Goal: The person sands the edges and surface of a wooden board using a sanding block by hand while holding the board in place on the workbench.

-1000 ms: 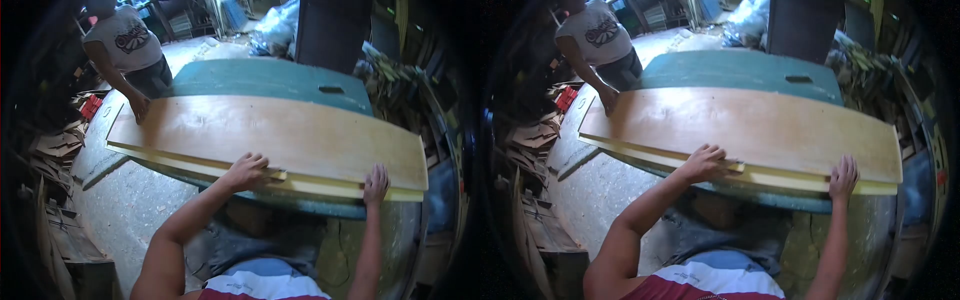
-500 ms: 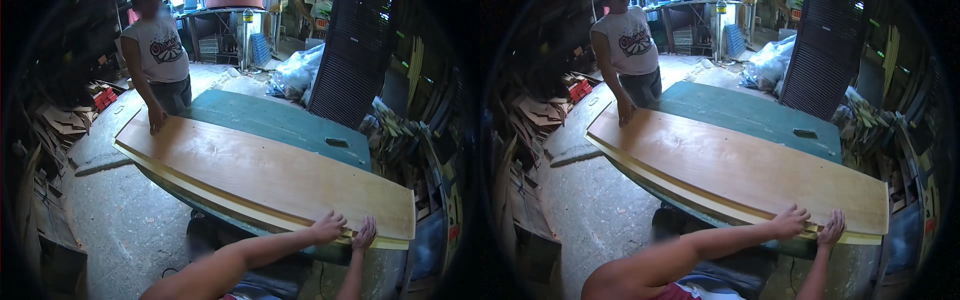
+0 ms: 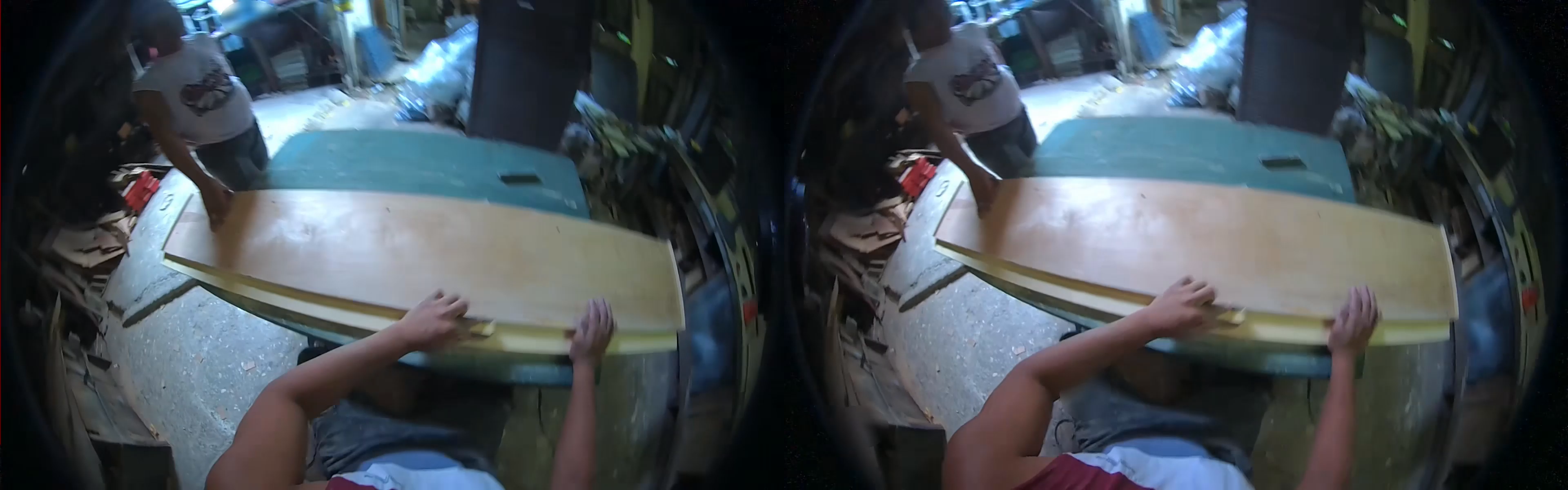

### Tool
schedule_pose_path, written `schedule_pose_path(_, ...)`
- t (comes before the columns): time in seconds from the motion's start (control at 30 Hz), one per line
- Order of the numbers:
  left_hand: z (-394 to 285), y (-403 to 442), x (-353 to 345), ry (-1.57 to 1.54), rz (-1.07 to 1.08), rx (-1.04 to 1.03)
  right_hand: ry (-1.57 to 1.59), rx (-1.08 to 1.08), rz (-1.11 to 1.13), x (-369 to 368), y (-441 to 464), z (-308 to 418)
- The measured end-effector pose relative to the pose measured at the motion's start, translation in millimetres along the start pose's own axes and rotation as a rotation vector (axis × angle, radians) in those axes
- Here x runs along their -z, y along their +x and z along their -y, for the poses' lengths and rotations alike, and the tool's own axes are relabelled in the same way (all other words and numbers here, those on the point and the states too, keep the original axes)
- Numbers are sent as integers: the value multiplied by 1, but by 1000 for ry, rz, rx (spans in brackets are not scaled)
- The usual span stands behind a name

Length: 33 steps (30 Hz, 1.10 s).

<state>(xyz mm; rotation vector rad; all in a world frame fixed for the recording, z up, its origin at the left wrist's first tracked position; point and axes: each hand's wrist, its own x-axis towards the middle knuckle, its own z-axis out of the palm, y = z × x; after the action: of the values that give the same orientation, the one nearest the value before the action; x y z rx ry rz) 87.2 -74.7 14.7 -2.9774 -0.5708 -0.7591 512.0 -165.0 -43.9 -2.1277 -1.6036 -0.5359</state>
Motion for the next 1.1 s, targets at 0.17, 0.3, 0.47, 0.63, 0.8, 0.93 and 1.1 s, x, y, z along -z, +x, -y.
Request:
schedule_pose_path(0.17,-79,107,-60,-69,-6,63,102,7,-63,0,-1,-5)
schedule_pose_path(0.3,-55,77,-62,-5,8,55,68,52,-66,-1,1,-8)
schedule_pose_path(0.47,35,-67,46,-33,-42,182,14,-3,-74,10,3,9)
schedule_pose_path(0.63,46,-81,64,-10,6,119,1,-9,-115,12,2,15)
schedule_pose_path(0.8,-32,38,-19,32,52,14,67,25,-124,9,1,11)
schedule_pose_path(0.93,-73,106,-47,-165,128,120,92,33,-101,6,5,-3)
schedule_pose_path(1.1,-24,19,-12,22,41,135,79,55,-95,5,1,-3)
